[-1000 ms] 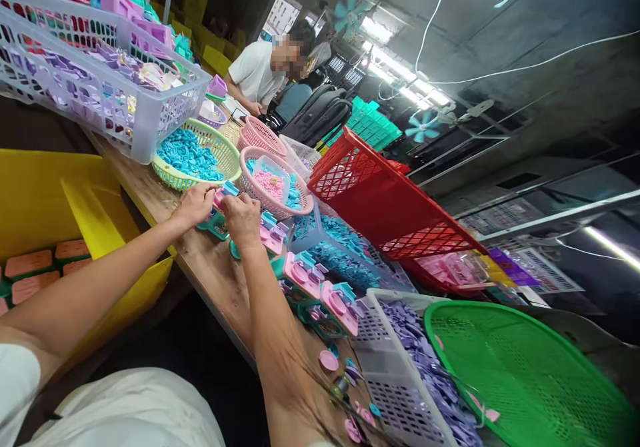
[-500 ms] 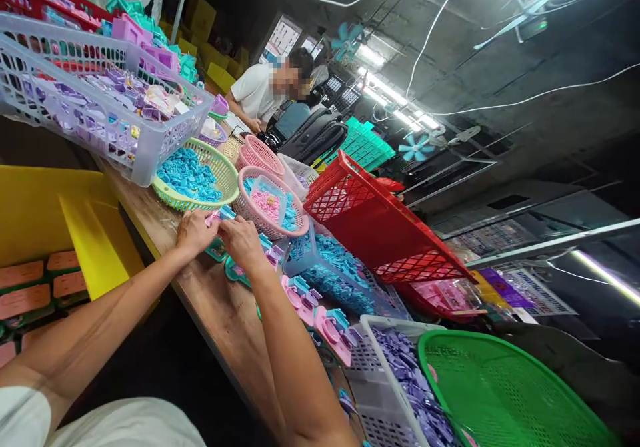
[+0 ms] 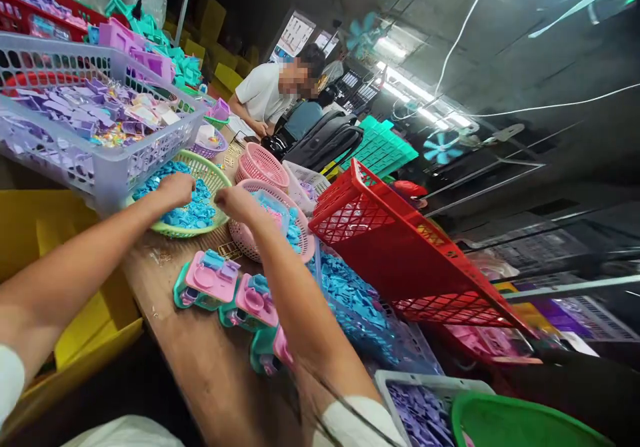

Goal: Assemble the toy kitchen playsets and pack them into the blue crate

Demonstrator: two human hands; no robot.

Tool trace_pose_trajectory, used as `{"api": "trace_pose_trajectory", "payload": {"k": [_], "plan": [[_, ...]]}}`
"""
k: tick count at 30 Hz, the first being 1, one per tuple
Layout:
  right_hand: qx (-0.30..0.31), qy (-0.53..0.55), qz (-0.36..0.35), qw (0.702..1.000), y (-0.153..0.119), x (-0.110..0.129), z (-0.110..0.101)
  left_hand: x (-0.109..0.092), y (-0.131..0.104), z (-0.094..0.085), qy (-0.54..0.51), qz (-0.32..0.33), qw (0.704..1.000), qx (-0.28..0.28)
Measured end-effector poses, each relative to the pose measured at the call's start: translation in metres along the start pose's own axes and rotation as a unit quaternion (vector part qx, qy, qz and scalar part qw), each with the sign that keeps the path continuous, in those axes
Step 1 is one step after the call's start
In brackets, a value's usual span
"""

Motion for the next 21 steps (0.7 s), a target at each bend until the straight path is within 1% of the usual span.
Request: {"api": "trace_pose_trajectory", "payload": {"k": [1,3,5,8,11,16,18,21], "plan": [[0.024,-0.004,-0.005,1.0,0.019,0.004,0.006,0.002,0.016,0.005,0.01,-0.013,1.0,0.017],[0.057,0.0,-0.025,0.998,0.05,0.014,0.021,0.011,0.038,0.019,0.019,-0.024,0.999,0.041],[0.073,0.01,-0.043,0.996,0.069,0.022,0.037,0.023,0.05,0.034,0.026,-0.027,0.998,0.056],[0.067,0.037,-0.052,0.996,0.083,0.021,0.055,0.038,0.056,0.047,0.022,-0.028,0.998,0.056],[0.044,0.072,-0.043,0.996,0.088,0.012,0.062,0.042,0.06,0.046,-0.006,-0.024,0.999,0.034],[-0.029,0.125,0.0,0.992,0.089,0.001,0.062,0.036,0.063,0.03,-0.109,-0.027,0.994,-0.012],[-0.066,0.174,0.032,0.982,0.089,0.0,0.062,0.033,0.06,0.026,-0.162,-0.038,0.986,-0.011],[-0.105,0.271,0.092,0.952,0.092,-0.003,0.067,0.028,0.052,0.024,-0.252,-0.058,0.966,0.015]]}}
Point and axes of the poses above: each hand's wrist, its own y-axis towards the middle knuckle, its own z-axis out of the palm, x = y × z, the point moved 2 cm from there along y, towards the middle knuckle, and after that the axes turned 15 degrees about -y, right-handed, at the moved point
